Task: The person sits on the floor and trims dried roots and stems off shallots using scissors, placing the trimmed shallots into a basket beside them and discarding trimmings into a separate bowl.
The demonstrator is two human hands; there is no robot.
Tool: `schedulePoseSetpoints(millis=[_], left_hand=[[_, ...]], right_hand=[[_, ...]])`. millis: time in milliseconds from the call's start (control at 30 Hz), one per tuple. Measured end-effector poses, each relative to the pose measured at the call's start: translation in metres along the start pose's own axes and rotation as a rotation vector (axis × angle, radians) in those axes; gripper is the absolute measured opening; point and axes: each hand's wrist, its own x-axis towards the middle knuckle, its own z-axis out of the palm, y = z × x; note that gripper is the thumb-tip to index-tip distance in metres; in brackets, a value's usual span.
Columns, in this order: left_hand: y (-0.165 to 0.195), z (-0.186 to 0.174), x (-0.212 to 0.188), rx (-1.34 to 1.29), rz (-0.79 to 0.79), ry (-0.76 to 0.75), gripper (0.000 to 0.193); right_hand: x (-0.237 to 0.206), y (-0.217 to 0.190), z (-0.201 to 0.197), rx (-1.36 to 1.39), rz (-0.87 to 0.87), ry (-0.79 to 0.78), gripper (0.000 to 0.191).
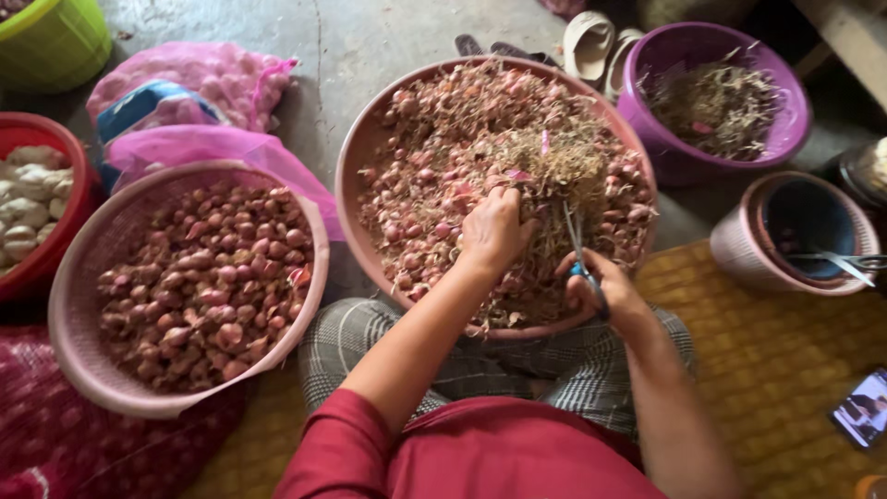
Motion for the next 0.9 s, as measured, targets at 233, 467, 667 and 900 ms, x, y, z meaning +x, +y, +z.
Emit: schedulePoseSetpoints(millis=[233,467,667,900], left_hand=[[-0.031,-0.002,0.011,-0.535,-0.375,-0.348,0.027],[-0.042,-0.008,-0.003,-1.107,-0.550,-0.288,0.022],[-0.036,-0.001,-0.009,-1.049,-0.388,-0.248,0.024],[-0.026,-0.018,-0.015,-0.940,-0.451,-0.286,0.026]], right_hand=[[-0.005,-0.004,-0.016,-0.023,0.022,-0.162,0.054],[0.032,-0.022,0.003,-0.107,0.216,-0.237,0.044],[0.066,-0.032,0.019,-0.098,0.185,-0.201,0.039],[0.051,-0.031,0.028,-0.057,0.110,-0.133,0.039]])
